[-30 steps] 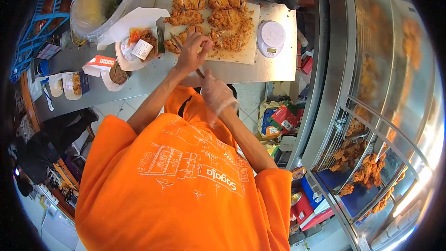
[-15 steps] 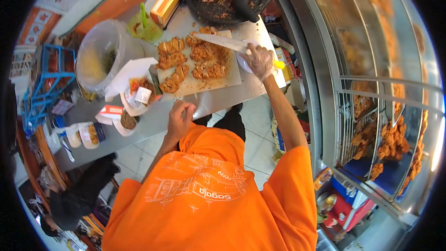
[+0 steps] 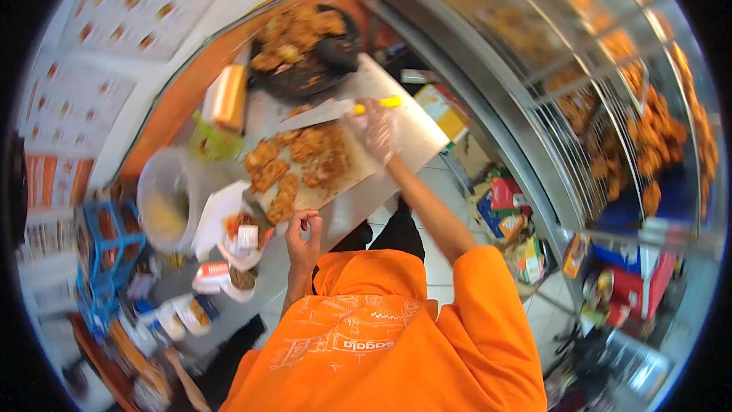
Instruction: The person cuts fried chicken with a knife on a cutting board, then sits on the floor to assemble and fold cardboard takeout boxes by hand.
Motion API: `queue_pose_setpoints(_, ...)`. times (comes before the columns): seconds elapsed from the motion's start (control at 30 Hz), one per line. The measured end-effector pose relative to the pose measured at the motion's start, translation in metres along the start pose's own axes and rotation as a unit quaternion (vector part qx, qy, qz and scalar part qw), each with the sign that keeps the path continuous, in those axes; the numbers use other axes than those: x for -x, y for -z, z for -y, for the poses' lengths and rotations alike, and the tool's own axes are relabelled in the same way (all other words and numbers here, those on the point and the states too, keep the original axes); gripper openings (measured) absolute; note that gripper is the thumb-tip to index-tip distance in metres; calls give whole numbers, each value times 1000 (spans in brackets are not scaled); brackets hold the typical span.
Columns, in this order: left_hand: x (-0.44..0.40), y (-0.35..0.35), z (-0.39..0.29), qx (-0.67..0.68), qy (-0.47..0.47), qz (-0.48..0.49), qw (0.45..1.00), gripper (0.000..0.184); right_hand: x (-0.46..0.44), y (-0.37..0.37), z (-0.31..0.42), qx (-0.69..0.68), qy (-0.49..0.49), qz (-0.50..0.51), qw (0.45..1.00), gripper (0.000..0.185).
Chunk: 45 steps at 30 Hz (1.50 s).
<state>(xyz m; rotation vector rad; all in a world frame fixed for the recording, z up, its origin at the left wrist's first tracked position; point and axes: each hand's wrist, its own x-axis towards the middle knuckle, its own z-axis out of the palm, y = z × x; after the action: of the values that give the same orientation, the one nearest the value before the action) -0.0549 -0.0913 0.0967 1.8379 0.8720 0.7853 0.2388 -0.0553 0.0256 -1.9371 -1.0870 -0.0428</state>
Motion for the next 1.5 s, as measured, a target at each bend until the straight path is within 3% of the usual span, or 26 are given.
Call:
queue_pose_setpoints(0.07,-16,-26,-13,28,-23,88,995,20,28,19,30,-222,-135,-80,962,40)
queue_pose_setpoints(0.1,-20,-43,-26,34,-16,105,994,21,51,17,31,-230,-229,-106,940,46)
queue_pose_setpoints(0.13,-21,-60,-35,37,-7,128,991,23,77,19,26,-241,-323,-137,905,52)
queue_pose_setpoints(0.2,-19,-85,-42,56,-18,233,971,21,116,70,38,-364,-484,-98,789,63)
queue_pose_setpoints(0.23,-18,-99,-47,58,-21,273,960,18,137,91,37,-351,-491,-147,784,63)
queue_pose_setpoints(0.27,-15,-110,-47,66,-38,307,949,18,155,108,36,-400,-512,-182,738,71)
queue_pose_setpoints(0.3,-10,-118,-43,57,-34,366,928,16,174,118,32,-453,-523,-211,690,79)
queue_pose_setpoints(0.43,20,-154,-44,21,-93,524,847,15,253,102,-33,-409,-516,-405,634,91)
queue_pose_setpoints(0.5,41,-181,-47,7,-140,591,794,14,275,133,-43,-484,-580,-433,491,81)
queue_pose_setpoints(0.63,83,-232,-85,-2,-179,704,688,17,318,181,-57,-535,-555,-501,393,77)
queue_pose_setpoints(0.7,103,-258,-102,-23,-181,743,644,17,359,190,-84,-634,-525,-409,393,65)
queue_pose_setpoints(0.73,117,-272,-105,-37,-166,763,623,18,385,184,-104,-640,-513,-430,378,65)
queue_pose_setpoints(0.8,143,-304,-108,-59,-160,789,591,18,429,171,-149,-692,-326,-432,477,64)
queue_pose_setpoints(0.83,155,-320,-109,-63,-141,806,572,16,442,184,-157,-693,-314,-449,468,64)
queue_pose_setpoints(0.93,176,-362,-116,-112,-121,836,523,17,471,200,-164,-708,-298,-511,386,51)
queue_pose_setpoints(1.0,191,-392,-115,-92,-105,849,509,19,499,226,-183,-685,-390,-545,288,50)
queue_pose_setpoints(1.07,198,-425,-106,-99,-99,858,494,21,524,250,-194,-674,-422,-549,256,53)
queue_pose_setpoints(1.13,205,-463,-82,-70,-39,842,533,25,546,266,-207,-664,-462,-543,225,57)
queue_pose_setpoints(1.23,219,-552,-30,-149,-104,826,534,20,586,265,-267,-578,-452,-630,254,58)
queue_pose_setpoints(1.33,233,-673,64,-168,-155,801,553,25,645,239,-374,-513,-507,-622,304,43)
queue_pose_setpoints(1.37,229,-730,111,-146,-197,790,562,26,663,229,-409,-524,-502,-623,294,43)
queue_pose_setpoints(1.4,223,-784,156,-128,-236,776,571,28,679,217,-439,-346,-565,-576,478,36)
queue_pose_setpoints(1.43,241,-825,145,-147,-336,755,544,30,696,201,-474,-264,-577,-529,563,33)
queue_pose_setpoints(1.47,249,-871,168,-208,-284,737,577,33,712,185,-509,-168,-582,-483,632,30)
queue_pose_setpoints(1.5,260,-910,193,-135,-328,716,601,40,725,172,-544,-82,-616,-403,672,32)
